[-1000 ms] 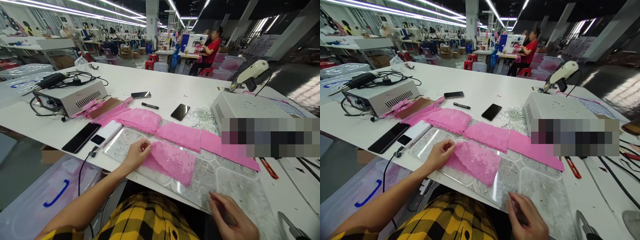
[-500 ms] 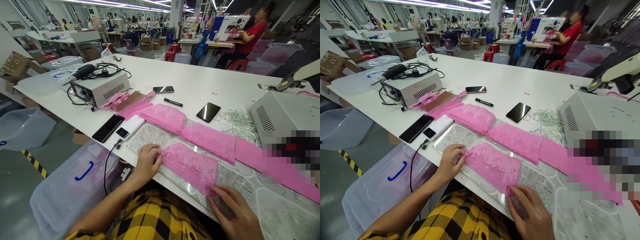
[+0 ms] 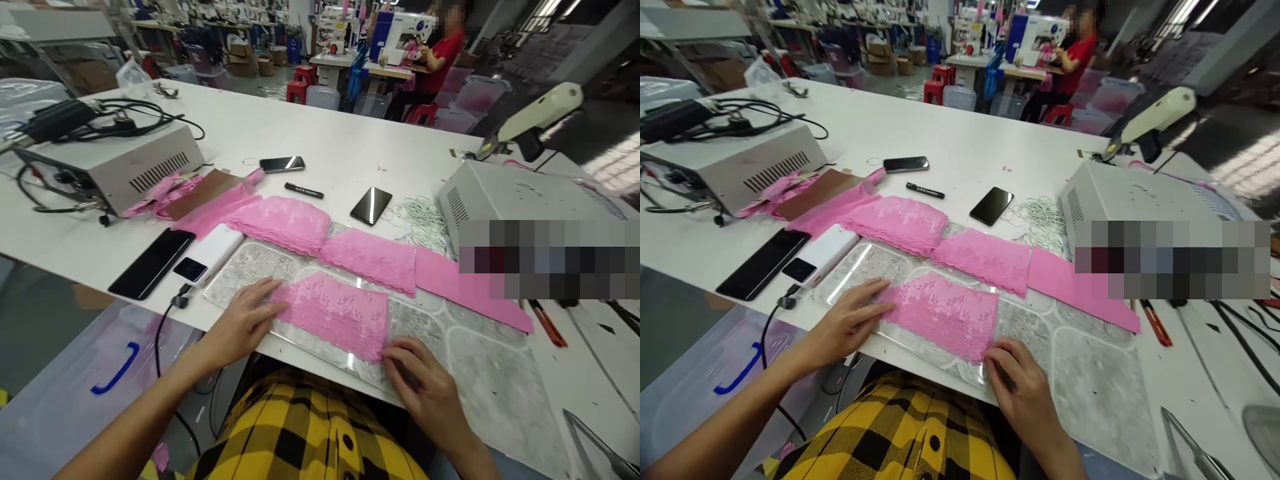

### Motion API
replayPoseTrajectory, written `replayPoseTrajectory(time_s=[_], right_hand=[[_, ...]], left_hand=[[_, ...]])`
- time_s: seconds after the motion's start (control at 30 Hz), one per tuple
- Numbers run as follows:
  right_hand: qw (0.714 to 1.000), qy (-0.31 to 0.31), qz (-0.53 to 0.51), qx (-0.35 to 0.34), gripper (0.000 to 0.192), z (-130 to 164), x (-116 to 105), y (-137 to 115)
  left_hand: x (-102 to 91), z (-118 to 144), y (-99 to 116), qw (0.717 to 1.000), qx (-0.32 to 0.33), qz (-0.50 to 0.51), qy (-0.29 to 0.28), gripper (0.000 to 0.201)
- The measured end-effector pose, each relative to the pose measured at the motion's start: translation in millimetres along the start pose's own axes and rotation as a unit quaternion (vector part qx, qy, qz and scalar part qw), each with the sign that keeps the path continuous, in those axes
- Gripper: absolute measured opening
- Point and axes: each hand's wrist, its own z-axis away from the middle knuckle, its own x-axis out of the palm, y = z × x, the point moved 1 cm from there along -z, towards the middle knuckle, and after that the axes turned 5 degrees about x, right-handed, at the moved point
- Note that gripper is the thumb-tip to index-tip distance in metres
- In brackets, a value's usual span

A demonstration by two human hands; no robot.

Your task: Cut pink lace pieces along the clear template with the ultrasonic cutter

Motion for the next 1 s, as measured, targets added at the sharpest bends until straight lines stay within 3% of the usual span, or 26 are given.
replayPoseTrajectory(time_s=[0.2, 0.47, 0.6, 0.77, 0.9, 1.0], right_hand=[[1.000, -0.014, 0.002, 0.003, 0.013, -3.3, 3.8, -5.7], [1.000, -0.009, 0.012, 0.011, 0.013, -8.4, -7.5, 7.0], [0.999, -0.040, -0.001, 0.037, 0.013, -11.5, -14.3, 14.0], [0.997, -0.022, -0.018, 0.076, 0.012, -20.0, -19.9, 12.1], [0.997, -0.067, -0.013, 0.027, 0.011, -16.2, -16.1, 6.3], [0.999, -0.046, 0.009, -0.006, 0.013, -9.3, -10.9, 8.4]], left_hand=[[-1.4, -1.8, -11.7, 0.999, 0.002, 0.029, 0.015, 0.025], [1.1, -3.1, -6.6, 0.999, 0.005, 0.043, 0.025, 0.021], [1.9, -2.7, -4.0, 0.998, 0.026, 0.035, 0.037, 0.021], [0.4, -1.5, -5.2, 0.998, 0.030, 0.046, 0.041, 0.023], [-1.6, 0.1, -7.5, 0.998, 0.031, 0.051, 0.033, 0.024], [-1.9, 0.3, -8.6, 0.998, 0.034, 0.044, 0.019, 0.022]])
